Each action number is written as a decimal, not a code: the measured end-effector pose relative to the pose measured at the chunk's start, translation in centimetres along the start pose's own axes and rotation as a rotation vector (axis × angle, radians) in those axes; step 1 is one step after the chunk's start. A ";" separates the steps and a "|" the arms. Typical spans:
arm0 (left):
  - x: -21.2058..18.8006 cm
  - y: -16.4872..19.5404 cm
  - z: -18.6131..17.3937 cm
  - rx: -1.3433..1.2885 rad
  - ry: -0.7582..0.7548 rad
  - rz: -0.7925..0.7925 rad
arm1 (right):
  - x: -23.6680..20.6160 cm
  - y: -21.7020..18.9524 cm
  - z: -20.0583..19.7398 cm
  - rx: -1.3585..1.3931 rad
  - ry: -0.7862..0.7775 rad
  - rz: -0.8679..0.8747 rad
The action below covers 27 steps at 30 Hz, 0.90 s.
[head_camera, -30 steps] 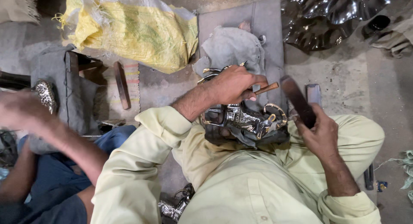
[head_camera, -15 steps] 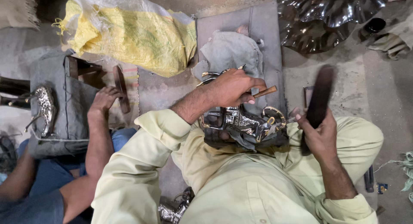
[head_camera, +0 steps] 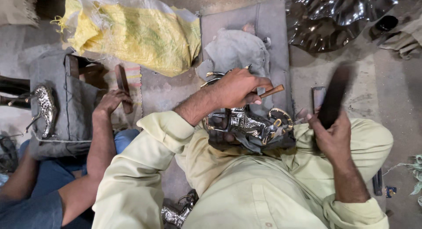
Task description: The person sits cross-legged on the floor and uses a hammer and chisel to shape a silver-colored metal figurine of a horse. They repeatedly strike the chisel against the figurine's body and legs while holding it steady with their left hand.
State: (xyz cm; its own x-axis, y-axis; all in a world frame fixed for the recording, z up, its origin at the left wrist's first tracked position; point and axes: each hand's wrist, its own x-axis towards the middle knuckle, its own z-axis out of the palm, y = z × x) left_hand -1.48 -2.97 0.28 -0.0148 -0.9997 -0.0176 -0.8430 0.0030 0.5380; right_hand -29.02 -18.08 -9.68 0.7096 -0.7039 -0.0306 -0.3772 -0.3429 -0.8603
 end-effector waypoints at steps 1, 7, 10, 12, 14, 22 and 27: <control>-0.1 0.0 0.0 0.019 0.041 0.033 | 0.3 0.1 -0.5 -0.259 -0.095 0.047; -2.5 -1.4 -0.6 -0.375 0.469 0.037 | 0.8 1.0 -1.4 -0.384 -0.229 0.146; -4.9 -2.6 -1.1 -0.863 0.560 -0.210 | 0.2 1.9 -0.5 0.128 -0.261 0.202; -6.6 -3.1 -0.9 -0.895 0.633 -0.339 | 0.0 2.6 0.0 0.357 -0.256 0.204; -7.7 -3.0 -0.3 -0.908 0.682 -0.410 | 0.0 3.1 0.4 0.380 -0.264 0.299; -6.4 -1.2 1.5 -0.748 0.668 -0.329 | 0.4 3.2 0.6 0.393 -0.340 0.344; -4.2 0.4 0.9 -0.409 0.597 -0.265 | 0.4 2.8 0.9 0.380 -0.347 0.320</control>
State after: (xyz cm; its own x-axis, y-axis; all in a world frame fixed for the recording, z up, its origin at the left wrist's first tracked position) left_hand -2.22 1.25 -0.20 0.5510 -0.8088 0.2057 -0.5099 -0.1311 0.8502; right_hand -29.25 -18.81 -12.52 0.7725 -0.4700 -0.4271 -0.4107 0.1433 -0.9005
